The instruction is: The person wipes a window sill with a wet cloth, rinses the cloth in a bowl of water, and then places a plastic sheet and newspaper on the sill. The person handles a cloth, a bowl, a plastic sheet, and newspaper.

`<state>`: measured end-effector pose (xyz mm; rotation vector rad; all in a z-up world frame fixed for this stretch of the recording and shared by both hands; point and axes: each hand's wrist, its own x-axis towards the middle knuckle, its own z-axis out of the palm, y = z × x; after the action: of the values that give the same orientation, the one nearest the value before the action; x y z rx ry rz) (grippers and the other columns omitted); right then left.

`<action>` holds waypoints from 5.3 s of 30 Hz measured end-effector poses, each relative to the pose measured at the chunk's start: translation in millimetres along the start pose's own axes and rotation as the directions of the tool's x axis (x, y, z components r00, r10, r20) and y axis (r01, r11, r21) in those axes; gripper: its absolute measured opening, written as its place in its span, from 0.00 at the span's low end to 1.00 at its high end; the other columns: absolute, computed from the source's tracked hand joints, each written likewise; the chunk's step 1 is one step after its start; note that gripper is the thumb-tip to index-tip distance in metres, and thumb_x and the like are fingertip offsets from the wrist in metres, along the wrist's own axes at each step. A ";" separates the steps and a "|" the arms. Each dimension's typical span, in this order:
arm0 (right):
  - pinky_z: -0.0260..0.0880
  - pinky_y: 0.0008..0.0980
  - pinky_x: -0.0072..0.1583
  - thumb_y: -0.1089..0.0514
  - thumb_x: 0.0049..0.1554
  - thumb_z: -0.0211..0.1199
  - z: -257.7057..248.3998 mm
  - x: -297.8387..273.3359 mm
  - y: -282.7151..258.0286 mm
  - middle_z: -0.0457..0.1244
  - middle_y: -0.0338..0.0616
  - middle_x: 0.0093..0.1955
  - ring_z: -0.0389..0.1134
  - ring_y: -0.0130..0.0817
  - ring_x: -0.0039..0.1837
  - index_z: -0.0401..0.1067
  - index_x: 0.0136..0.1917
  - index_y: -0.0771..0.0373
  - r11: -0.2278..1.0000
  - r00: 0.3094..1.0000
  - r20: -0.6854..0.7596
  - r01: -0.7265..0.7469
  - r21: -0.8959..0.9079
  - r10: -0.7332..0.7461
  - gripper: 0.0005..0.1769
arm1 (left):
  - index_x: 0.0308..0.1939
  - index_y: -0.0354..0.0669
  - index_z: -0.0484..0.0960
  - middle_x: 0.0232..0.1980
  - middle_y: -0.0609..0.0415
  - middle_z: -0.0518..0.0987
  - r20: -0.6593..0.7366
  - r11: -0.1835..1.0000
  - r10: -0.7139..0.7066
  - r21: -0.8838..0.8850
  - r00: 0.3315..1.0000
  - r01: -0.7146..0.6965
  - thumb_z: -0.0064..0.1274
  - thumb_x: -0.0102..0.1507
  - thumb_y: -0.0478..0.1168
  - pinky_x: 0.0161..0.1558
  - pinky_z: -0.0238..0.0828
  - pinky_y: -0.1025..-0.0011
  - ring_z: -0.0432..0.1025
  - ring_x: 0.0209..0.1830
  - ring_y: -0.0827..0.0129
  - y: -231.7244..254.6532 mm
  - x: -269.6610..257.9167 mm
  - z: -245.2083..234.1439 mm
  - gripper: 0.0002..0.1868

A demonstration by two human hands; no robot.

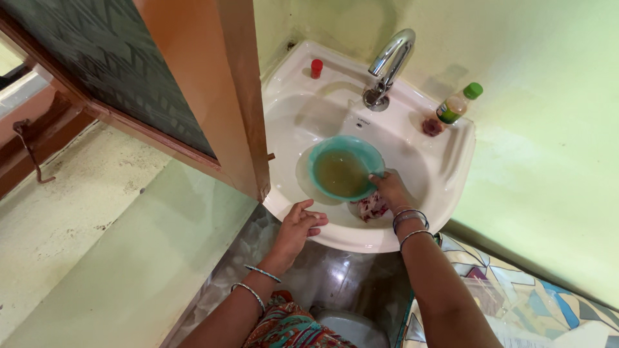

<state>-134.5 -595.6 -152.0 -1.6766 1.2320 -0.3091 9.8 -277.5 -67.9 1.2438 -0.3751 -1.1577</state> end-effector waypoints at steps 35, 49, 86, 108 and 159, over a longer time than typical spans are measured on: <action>0.70 0.31 0.66 0.53 0.76 0.50 -189.6 -76.3 -114.7 0.63 0.47 0.70 0.66 0.33 0.62 0.63 0.77 0.63 0.649 0.674 -0.395 0.729 0.218 -0.624 0.20 | 0.64 0.33 0.71 0.56 0.49 0.78 0.184 0.968 0.219 0.083 0.958 -0.237 0.45 0.67 0.29 0.61 0.70 0.72 0.75 0.56 0.69 -32.0 10.8 -10.4 0.20; 0.45 0.61 0.66 0.60 0.62 0.52 -115.3 -16.0 -49.4 0.56 0.51 0.76 0.53 0.51 0.75 0.66 0.71 0.52 0.504 0.765 -0.342 -0.025 -0.863 -0.546 0.23 | 0.64 0.32 0.71 0.55 0.51 0.77 0.230 0.958 0.274 0.017 0.934 -0.286 0.46 0.68 0.28 0.62 0.69 0.72 0.73 0.56 0.71 -42.4 15.4 -12.3 0.19; 0.68 0.36 0.61 0.56 0.52 0.66 31.2 -491.4 270.5 0.71 0.49 0.56 0.71 0.40 0.58 0.77 0.58 0.65 0.966 0.777 -0.584 -0.122 0.227 0.235 0.21 | 0.21 0.41 0.66 0.13 0.58 0.64 0.086 0.940 0.079 0.324 0.993 -0.102 0.43 0.71 0.55 0.17 0.58 0.71 0.61 0.11 0.72 -74.3 -168.1 -56.1 0.29; 0.64 0.31 0.51 0.55 0.58 0.65 159.3 -755.2 281.3 0.70 0.39 0.49 0.66 0.27 0.50 0.79 0.56 0.64 0.795 0.804 -0.349 -0.233 0.561 0.482 0.15 | 0.53 0.40 0.76 0.27 0.56 0.75 0.250 0.978 -0.086 0.206 0.964 0.034 0.36 0.74 0.41 0.27 0.67 0.76 0.67 0.21 0.77 -134.4 -361.7 -72.2 0.14; 0.65 0.54 0.60 0.44 0.51 0.75 -207.1 -254.5 607.8 0.63 0.65 0.55 0.65 0.56 0.56 0.67 0.60 0.77 0.662 0.357 -0.561 -0.486 0.571 0.747 0.38 | 0.73 0.41 0.66 0.82 0.36 0.48 0.271 0.344 -0.456 0.932 0.848 -0.113 0.36 0.68 0.65 0.75 0.43 0.53 0.42 0.82 0.43 -413.9 -82.2 204.1 0.39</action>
<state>-741.0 -493.8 -466.4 -0.6120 2.2439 -0.7376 -379.1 -271.1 -329.5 2.0059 -1.5316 -1.5180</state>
